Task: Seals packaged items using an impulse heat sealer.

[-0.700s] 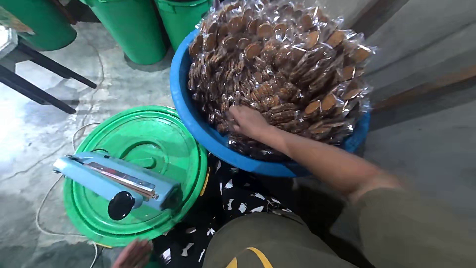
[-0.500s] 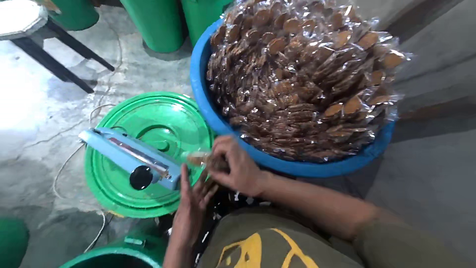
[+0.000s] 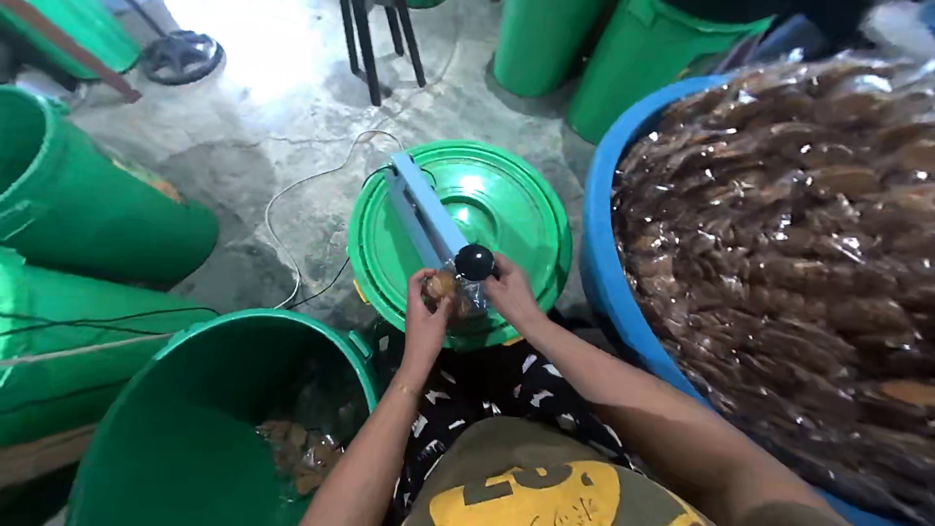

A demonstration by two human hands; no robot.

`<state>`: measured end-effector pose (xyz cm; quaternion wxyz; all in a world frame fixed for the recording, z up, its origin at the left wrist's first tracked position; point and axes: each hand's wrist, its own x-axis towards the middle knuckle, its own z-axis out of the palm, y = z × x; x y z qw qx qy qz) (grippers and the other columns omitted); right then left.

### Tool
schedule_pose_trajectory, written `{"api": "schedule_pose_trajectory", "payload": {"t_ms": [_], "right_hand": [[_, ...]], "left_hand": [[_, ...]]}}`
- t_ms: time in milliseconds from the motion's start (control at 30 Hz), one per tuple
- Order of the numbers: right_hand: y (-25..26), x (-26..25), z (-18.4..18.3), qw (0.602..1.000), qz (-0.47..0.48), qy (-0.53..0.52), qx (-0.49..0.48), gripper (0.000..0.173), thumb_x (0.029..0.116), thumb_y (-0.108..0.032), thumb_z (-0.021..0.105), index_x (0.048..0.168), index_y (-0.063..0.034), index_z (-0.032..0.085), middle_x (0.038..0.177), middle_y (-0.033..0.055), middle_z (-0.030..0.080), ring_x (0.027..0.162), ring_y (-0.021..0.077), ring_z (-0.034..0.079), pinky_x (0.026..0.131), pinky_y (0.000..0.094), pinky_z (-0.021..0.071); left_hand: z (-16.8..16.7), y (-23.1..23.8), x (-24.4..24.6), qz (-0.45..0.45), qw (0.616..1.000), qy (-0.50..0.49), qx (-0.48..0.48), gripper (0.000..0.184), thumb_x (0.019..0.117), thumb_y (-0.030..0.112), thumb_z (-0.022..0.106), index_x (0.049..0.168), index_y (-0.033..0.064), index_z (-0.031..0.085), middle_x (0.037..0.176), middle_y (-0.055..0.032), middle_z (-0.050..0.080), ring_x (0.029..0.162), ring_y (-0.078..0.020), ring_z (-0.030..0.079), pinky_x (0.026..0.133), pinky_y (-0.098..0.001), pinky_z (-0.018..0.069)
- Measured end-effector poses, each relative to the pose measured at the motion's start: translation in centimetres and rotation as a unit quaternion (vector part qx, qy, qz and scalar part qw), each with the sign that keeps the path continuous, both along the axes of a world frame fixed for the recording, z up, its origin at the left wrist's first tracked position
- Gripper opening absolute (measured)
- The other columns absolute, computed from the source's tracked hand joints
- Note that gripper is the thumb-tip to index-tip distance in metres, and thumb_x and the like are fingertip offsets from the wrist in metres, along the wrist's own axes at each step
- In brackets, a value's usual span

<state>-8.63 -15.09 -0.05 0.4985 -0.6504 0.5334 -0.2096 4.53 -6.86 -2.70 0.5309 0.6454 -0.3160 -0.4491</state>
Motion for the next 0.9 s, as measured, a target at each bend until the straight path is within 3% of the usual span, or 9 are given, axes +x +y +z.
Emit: {"api": "schedule_pose_trajectory", "payload": {"t_ms": [100, 233, 300, 400, 467, 567, 700, 833, 900], "right_hand": [[-3.0, 2.2, -1.7, 0.988, 0.063, 0.12, -0.074, 0.029, 0.0936, -0.002, 0.064, 0.122, 0.005, 0.065, 0.113, 0.0286, 0.069, 0.112, 0.044, 0.065, 0.098, 0.0617, 0.0495], [-7.1, 3.2, 1.0, 0.993, 0.046, 0.09, -0.066, 0.036, 0.1084, -0.018, 0.05, 0.138, 0.0028, 0.052, 0.113, 0.0275, 0.068, 0.102, 0.0401, 0.068, 0.091, 0.056, 0.0529], [-7.1, 3.1, 4.8, 0.989, 0.131, 0.05, -0.048, 0.043, 0.1099, -0.022, 0.047, 0.146, 0.0, 0.046, 0.132, 0.0237, 0.062, 0.118, 0.0347, 0.064, 0.1, 0.0515, 0.0508], [-3.7, 4.0, 7.9, 0.917, 0.309, 0.238, -0.08, 0.068, 0.1036, -0.037, 0.06, 0.16, -0.0088, 0.034, 0.166, 0.0222, 0.025, 0.145, 0.0403, 0.041, 0.112, 0.0571, 0.0404], [-1.8, 4.8, 6.4, 0.889, 0.313, 0.325, -0.08, 0.079, 0.1018, -0.035, 0.062, 0.165, -0.0126, 0.019, 0.169, 0.0266, 0.01, 0.15, 0.0468, 0.029, 0.113, 0.0617, 0.0354], [-0.4, 4.7, 3.8, 0.906, 0.249, 0.314, -0.139, 0.076, 0.1035, -0.034, 0.055, 0.165, -0.0118, 0.016, 0.167, 0.0263, 0.021, 0.142, 0.0439, 0.044, 0.104, 0.0562, 0.0467], [0.4, 3.6, 1.1, 0.921, 0.199, 0.218, -0.254, 0.061, 0.1009, -0.035, 0.054, 0.154, -0.0071, 0.046, 0.157, 0.0291, 0.04, 0.123, 0.042, 0.062, 0.094, 0.0523, 0.0542], [-0.1, 2.9, 1.7, 0.937, 0.211, 0.174, -0.216, 0.054, 0.1011, -0.032, 0.056, 0.151, -0.0115, 0.051, 0.157, 0.0274, 0.041, 0.13, 0.0411, 0.058, 0.1, 0.0522, 0.0509], [-0.4, 2.6, 1.9, 0.943, 0.209, 0.156, -0.207, 0.057, 0.1009, -0.031, 0.058, 0.153, -0.0107, 0.049, 0.157, 0.0275, 0.041, 0.133, 0.0415, 0.055, 0.103, 0.0516, 0.0492]], "left_hand": [[-0.8, -2.9, 1.5, 0.041, 0.998, -0.034, 0.015, 0.049, 0.0988, 0.009, 0.06, 0.143, -0.0007, 0.042, 0.128, -0.0244, 0.056, 0.108, -0.0281, 0.063, 0.091, -0.0431, 0.0552], [-0.1, -5.7, 3.3, 0.05, 0.998, -0.021, 0.043, 0.052, 0.1013, 0.011, 0.059, 0.148, 0.0018, 0.039, 0.135, -0.0288, 0.053, 0.112, -0.0357, 0.062, 0.092, -0.0489, 0.054], [-0.1, -6.5, 4.1, 0.053, 0.998, -0.014, 0.044, 0.053, 0.1024, 0.012, 0.058, 0.15, 0.0037, 0.036, 0.134, -0.0295, 0.052, 0.106, -0.0374, 0.064, 0.086, -0.0498, 0.0568], [-0.5, -7.2, 5.0, 0.034, 0.998, -0.043, 0.03, 0.057, 0.102, 0.016, 0.06, 0.152, 0.005, 0.035, 0.138, -0.0292, 0.051, 0.112, -0.0393, 0.062, 0.091, -0.0534, 0.0537], [-0.8, -7.4, 5.5, 0.016, 0.996, -0.076, 0.042, 0.057, 0.1025, 0.023, 0.06, 0.152, 0.0076, 0.036, 0.137, -0.028, 0.052, 0.113, -0.04, 0.061, 0.09, -0.0558, 0.0538], [-1.4, -7.0, 6.5, 0.023, 0.995, -0.087, 0.054, 0.062, 0.1037, 0.027, 0.058, 0.156, 0.0096, 0.029, 0.133, -0.0268, 0.055, 0.107, -0.038, 0.064, 0.088, -0.0549, 0.0542], [-2.0, -6.8, 6.9, 0.138, 0.986, 0.07, 0.065, 0.063, 0.1051, 0.02, 0.054, 0.157, 0.0079, 0.02, 0.125, -0.0212, 0.058, 0.096, -0.0238, 0.065, 0.08, -0.0403, 0.0555], [-1.4, -7.6, 6.1, 0.173, 0.973, 0.15, 0.032, 0.038, 0.1124, 0.031, 0.026, 0.14, 0.0068, 0.036, 0.103, -0.0024, 0.058, 0.081, -0.0055, 0.062, 0.073, -0.0245, 0.0547], [0.3, -7.3, 5.6, 0.131, 0.971, 0.2, 0.017, 0.058, 0.11, 0.047, 0.006, 0.151, 0.0097, 0.024, 0.12, -0.0038, 0.054, 0.096, -0.0061, 0.059, 0.083, -0.0261, 0.0505]]}}
